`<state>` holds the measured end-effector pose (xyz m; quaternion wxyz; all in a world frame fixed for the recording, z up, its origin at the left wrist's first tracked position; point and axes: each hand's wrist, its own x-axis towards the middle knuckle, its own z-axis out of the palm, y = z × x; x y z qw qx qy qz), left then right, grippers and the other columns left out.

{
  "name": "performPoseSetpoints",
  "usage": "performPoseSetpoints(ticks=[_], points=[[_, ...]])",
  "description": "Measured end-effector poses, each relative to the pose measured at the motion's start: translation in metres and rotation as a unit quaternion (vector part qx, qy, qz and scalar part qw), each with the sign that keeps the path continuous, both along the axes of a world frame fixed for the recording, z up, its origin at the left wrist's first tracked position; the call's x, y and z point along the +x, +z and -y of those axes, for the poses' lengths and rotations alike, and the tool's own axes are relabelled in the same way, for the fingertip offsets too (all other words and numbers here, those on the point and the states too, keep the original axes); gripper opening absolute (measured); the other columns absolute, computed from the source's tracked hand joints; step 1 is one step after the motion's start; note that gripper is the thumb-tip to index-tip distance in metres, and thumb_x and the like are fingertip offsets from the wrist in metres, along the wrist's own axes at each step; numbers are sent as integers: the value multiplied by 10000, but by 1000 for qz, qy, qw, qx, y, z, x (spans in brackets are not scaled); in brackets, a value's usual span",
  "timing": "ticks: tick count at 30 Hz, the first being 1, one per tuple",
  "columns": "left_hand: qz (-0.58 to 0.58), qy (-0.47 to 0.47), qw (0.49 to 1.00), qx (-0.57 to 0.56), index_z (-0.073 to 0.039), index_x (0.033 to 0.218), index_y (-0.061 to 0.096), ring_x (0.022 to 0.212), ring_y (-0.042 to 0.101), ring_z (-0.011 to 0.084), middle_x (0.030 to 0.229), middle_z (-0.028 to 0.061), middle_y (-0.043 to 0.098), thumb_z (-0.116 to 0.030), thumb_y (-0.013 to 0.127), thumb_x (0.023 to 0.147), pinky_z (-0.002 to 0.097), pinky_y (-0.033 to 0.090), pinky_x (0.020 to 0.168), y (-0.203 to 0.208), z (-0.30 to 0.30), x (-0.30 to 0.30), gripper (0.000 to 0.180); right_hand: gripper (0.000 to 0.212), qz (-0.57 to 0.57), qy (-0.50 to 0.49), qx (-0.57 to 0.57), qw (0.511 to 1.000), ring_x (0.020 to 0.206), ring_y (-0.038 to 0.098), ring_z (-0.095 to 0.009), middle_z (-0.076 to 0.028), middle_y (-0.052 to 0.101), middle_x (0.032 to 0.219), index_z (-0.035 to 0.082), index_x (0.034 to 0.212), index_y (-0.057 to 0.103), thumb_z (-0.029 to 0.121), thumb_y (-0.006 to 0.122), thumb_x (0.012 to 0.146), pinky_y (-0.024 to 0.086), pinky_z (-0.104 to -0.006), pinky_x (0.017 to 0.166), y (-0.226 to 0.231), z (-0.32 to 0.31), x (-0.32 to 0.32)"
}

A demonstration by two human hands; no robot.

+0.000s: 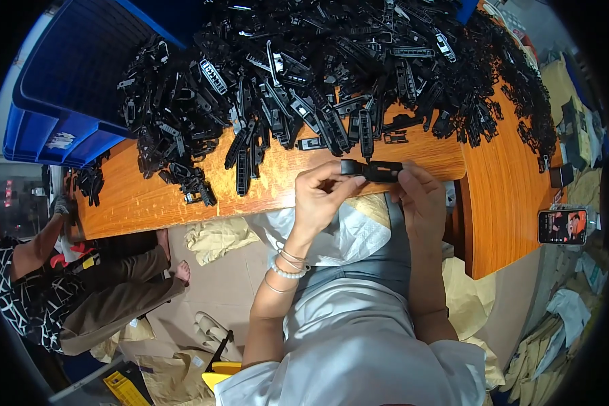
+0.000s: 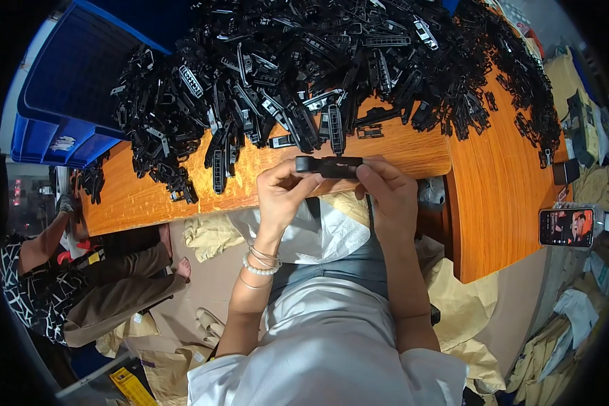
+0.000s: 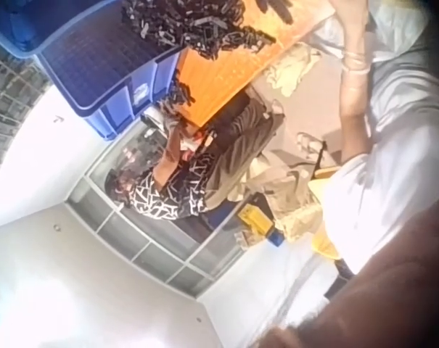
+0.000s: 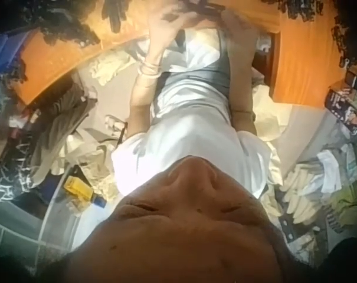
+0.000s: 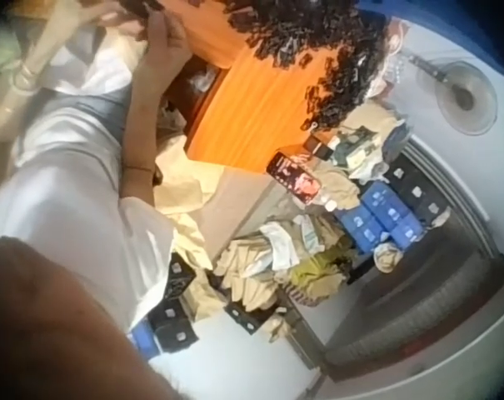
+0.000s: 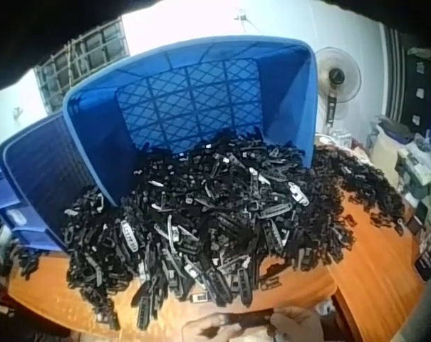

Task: Assembling black plastic hair clips by snapping the components together.

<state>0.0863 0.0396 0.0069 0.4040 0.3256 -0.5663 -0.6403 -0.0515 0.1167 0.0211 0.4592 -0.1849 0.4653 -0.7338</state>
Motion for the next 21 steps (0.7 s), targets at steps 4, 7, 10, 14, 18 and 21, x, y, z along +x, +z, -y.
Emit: performPoseSetpoints(ticks=[4, 7, 10, 14, 18, 21], points=[[6, 2, 1000, -22, 33, 832, 637, 567, 539, 46, 727, 29, 637, 45, 644, 723, 175, 416, 504, -2, -2, 6, 110, 126, -41, 36, 32, 998, 578, 522, -92, -54, 603, 697, -38, 883, 612, 61, 578, 813, 390, -199, 526, 3, -1, 0], [78, -1, 988, -136, 30, 774, 636, 583, 543, 46, 724, 24, 636, 45, 636, 720, 191, 427, 514, 6, 1, 8, 55, 113, -70, 33, 61, 995, 556, 508, -86, -64, 597, 683, -35, 860, 617, 59, 591, 802, 376, -192, 522, 4, -2, 2], [132, -2, 963, -235, 24, 741, 624, 598, 534, 34, 709, 19, 628, 27, 625, 736, 185, 414, 521, 12, 0, 6, 7, 104, -103, 24, 74, 992, 557, 492, -83, -48, 582, 677, -35, 838, 621, 58, 603, 795, 363, -190, 519, 5, -2, 5], [56, -101, 993, 31, 9, 753, 605, 592, 485, 14, 675, -6, 599, -17, 630, 761, 175, 367, 507, 15, -1, 7, 36, 80, -228, 18, 63, 971, 622, 488, -91, -34, 557, 735, -42, 817, 620, 8, 622, 755, 376, -201, 558, 2, -5, 8], [50, -92, 992, 76, 10, 762, 595, 552, 403, 11, 659, -42, 542, -31, 648, 760, 163, 304, 487, 15, 1, 4, 68, 118, -267, 67, 55, 960, 713, 516, -103, -42, 550, 800, -63, 827, 608, -47, 619, 711, 404, -208, 637, -3, -7, 11], [16, -102, 990, 94, 17, 765, 595, 580, 434, 20, 677, -26, 543, -33, 631, 774, 168, 322, 509, 20, -3, 4, 62, 185, -129, 24, 37, 991, 769, 560, -108, -48, 562, 834, -78, 875, 603, 21, 665, 732, 442, -218, 686, 1, -4, 15]])
